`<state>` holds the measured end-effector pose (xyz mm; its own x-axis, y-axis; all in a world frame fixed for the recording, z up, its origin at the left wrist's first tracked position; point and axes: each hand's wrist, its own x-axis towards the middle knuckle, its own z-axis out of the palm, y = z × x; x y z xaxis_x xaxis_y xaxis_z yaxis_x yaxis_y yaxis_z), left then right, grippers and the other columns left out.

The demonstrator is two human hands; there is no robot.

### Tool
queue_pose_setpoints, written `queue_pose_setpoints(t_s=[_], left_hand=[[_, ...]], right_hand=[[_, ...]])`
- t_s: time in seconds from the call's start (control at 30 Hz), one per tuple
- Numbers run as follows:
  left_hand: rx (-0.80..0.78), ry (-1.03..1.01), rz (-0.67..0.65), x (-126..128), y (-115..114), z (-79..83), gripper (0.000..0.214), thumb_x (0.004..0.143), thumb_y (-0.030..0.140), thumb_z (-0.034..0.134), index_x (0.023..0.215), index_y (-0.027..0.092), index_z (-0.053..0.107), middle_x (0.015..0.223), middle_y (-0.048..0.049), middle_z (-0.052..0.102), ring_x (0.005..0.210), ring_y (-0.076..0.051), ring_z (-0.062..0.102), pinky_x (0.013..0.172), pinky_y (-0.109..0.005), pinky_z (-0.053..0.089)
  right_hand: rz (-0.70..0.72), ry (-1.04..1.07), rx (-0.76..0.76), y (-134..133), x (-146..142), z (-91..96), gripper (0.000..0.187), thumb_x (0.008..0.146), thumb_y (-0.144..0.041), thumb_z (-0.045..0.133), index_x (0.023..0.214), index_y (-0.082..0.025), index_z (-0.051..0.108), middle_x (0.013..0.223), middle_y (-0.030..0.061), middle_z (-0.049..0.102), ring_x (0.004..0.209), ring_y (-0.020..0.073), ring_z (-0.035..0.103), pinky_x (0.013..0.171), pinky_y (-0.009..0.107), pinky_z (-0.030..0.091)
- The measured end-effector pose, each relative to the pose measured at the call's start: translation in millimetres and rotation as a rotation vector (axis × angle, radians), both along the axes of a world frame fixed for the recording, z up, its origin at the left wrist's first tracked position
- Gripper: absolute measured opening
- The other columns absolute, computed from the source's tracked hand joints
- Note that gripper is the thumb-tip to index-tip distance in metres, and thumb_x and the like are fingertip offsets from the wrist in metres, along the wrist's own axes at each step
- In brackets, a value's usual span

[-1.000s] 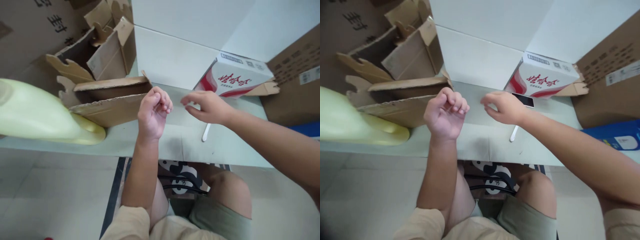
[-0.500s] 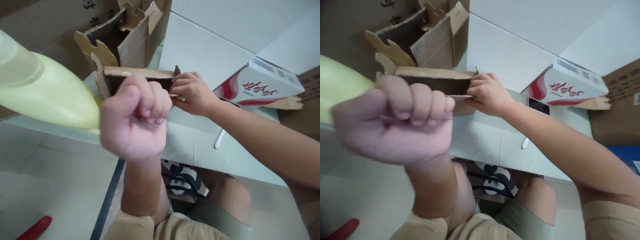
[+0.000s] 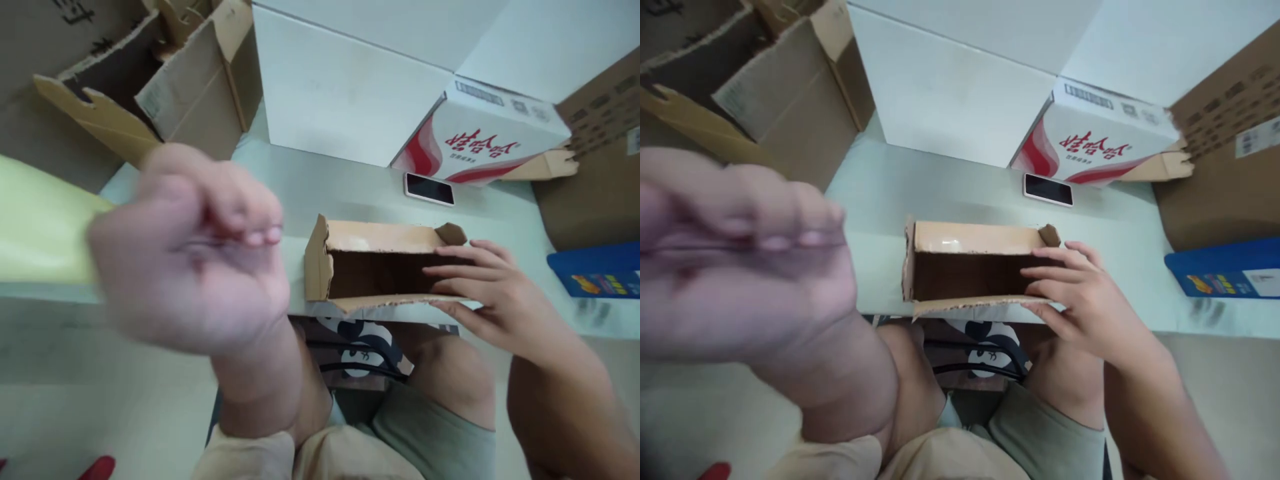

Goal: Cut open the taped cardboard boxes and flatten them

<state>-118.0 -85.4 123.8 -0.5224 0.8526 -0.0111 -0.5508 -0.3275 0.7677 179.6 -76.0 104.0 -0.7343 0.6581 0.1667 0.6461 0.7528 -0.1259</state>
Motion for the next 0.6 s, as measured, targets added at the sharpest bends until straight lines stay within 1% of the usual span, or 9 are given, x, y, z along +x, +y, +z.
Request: queue_pose_setpoints(t_s=[0.03,0.1,0.17,0.27,0.3,0.37,0.47,0.53,0.6], left_hand=[[0.086,0.118,0.031,6.3,5.4,-0.4,0.045,0.097,0.023,0.056,0.053,0.022,0.050,0.064,-0.0029,0.042,0.055,-0.014,0.041,0.049,-0.028,0.038],[0.192,0.289,-0.107,18.4,13.8,-4.3,0.038,0.092,0.016,0.055,0.054,0.022,0.054,0.061,-0.0029,0.044,0.055,-0.015,0.043,0.051,-0.029,0.038],[0.200,0.385,-0.181,28.7,21.3,-11.3,0.035,0.089,0.017,0.058,0.055,0.023,0.055,0.056,-0.0012,0.040,0.054,-0.016,0.043,0.053,-0.029,0.038],[0.160,0.482,-0.106,40.0,35.1,-23.2,0.032,0.086,0.020,0.060,0.054,0.022,0.056,0.054,0.0004,0.038,0.054,-0.014,0.039,0.056,-0.028,0.039],[0.138,0.498,-0.092,42.7,39.9,-26.4,0.031,0.086,0.020,0.060,0.055,0.023,0.057,0.054,0.0004,0.040,0.055,-0.015,0.039,0.059,-0.028,0.041],[0.102,0.489,-0.113,47.1,48.3,-30.3,0.032,0.086,0.020,0.060,0.055,0.023,0.055,0.053,0.0008,0.038,0.055,-0.015,0.037,0.060,-0.029,0.041],[0.053,0.449,-0.207,52.6,55.1,-30.1,0.039,0.087,0.024,0.060,0.052,0.022,0.043,0.049,0.0020,0.026,0.049,-0.014,0.031,0.054,-0.030,0.036],[0.051,0.445,-0.225,55.7,57.1,-28.4,0.043,0.085,0.026,0.062,0.050,0.021,0.036,0.049,0.0029,0.019,0.046,-0.012,0.028,0.050,-0.030,0.031],[0.053,0.441,-0.189,57.8,59.0,-28.0,0.042,0.083,0.025,0.061,0.050,0.020,0.035,0.049,0.0035,0.018,0.045,-0.011,0.028,0.048,-0.028,0.029]], right_hand=[[-0.017,0.019,0.003,-6.4,3.9,-3.0,0.017,0.101,-0.036,0.060,0.094,-0.028,0.073,0.108,0.0053,0.085,0.115,0.0359,0.074,0.102,0.059,0.044],[-0.044,0.041,0.003,-15.1,8.7,-5.9,0.018,0.102,-0.035,0.057,0.097,-0.026,0.073,0.104,0.0063,0.085,0.104,0.0332,0.075,0.093,0.055,0.047],[-0.056,0.045,-0.005,-18.0,12.3,-4.9,0.023,0.103,-0.035,0.054,0.095,-0.025,0.073,0.104,0.0072,0.085,0.099,0.0316,0.075,0.089,0.053,0.048],[-0.056,0.052,-0.025,-14.0,19.0,-1.6,0.032,0.104,-0.041,0.052,0.088,-0.027,0.076,0.115,0.0078,0.084,0.110,0.0339,0.074,0.091,0.055,0.049],[-0.055,0.068,-0.038,-11.5,21.6,-1.2,0.034,0.103,-0.044,0.053,0.086,-0.028,0.077,0.117,0.0074,0.083,0.112,0.0345,0.074,0.091,0.055,0.050],[-0.063,0.110,-0.068,-5.7,26.5,-1.9,0.037,0.102,-0.051,0.055,0.083,-0.030,0.079,0.117,0.0067,0.083,0.110,0.0343,0.075,0.091,0.055,0.050],[-0.069,0.173,-0.105,3.7,32.0,-4.2,0.043,0.100,-0.061,0.055,0.084,-0.030,0.080,0.111,0.0073,0.084,0.102,0.0326,0.076,0.088,0.053,0.050],[-0.056,0.199,-0.122,9.8,33.5,-4.1,0.045,0.101,-0.060,0.054,0.083,-0.029,0.082,0.112,0.0084,0.084,0.103,0.0332,0.076,0.088,0.053,0.050],[-0.062,0.214,-0.137,14.6,32.5,-2.6,0.045,0.103,-0.050,0.052,0.077,-0.028,0.081,0.120,0.0088,0.082,0.112,0.0350,0.075,0.092,0.054,0.051]])
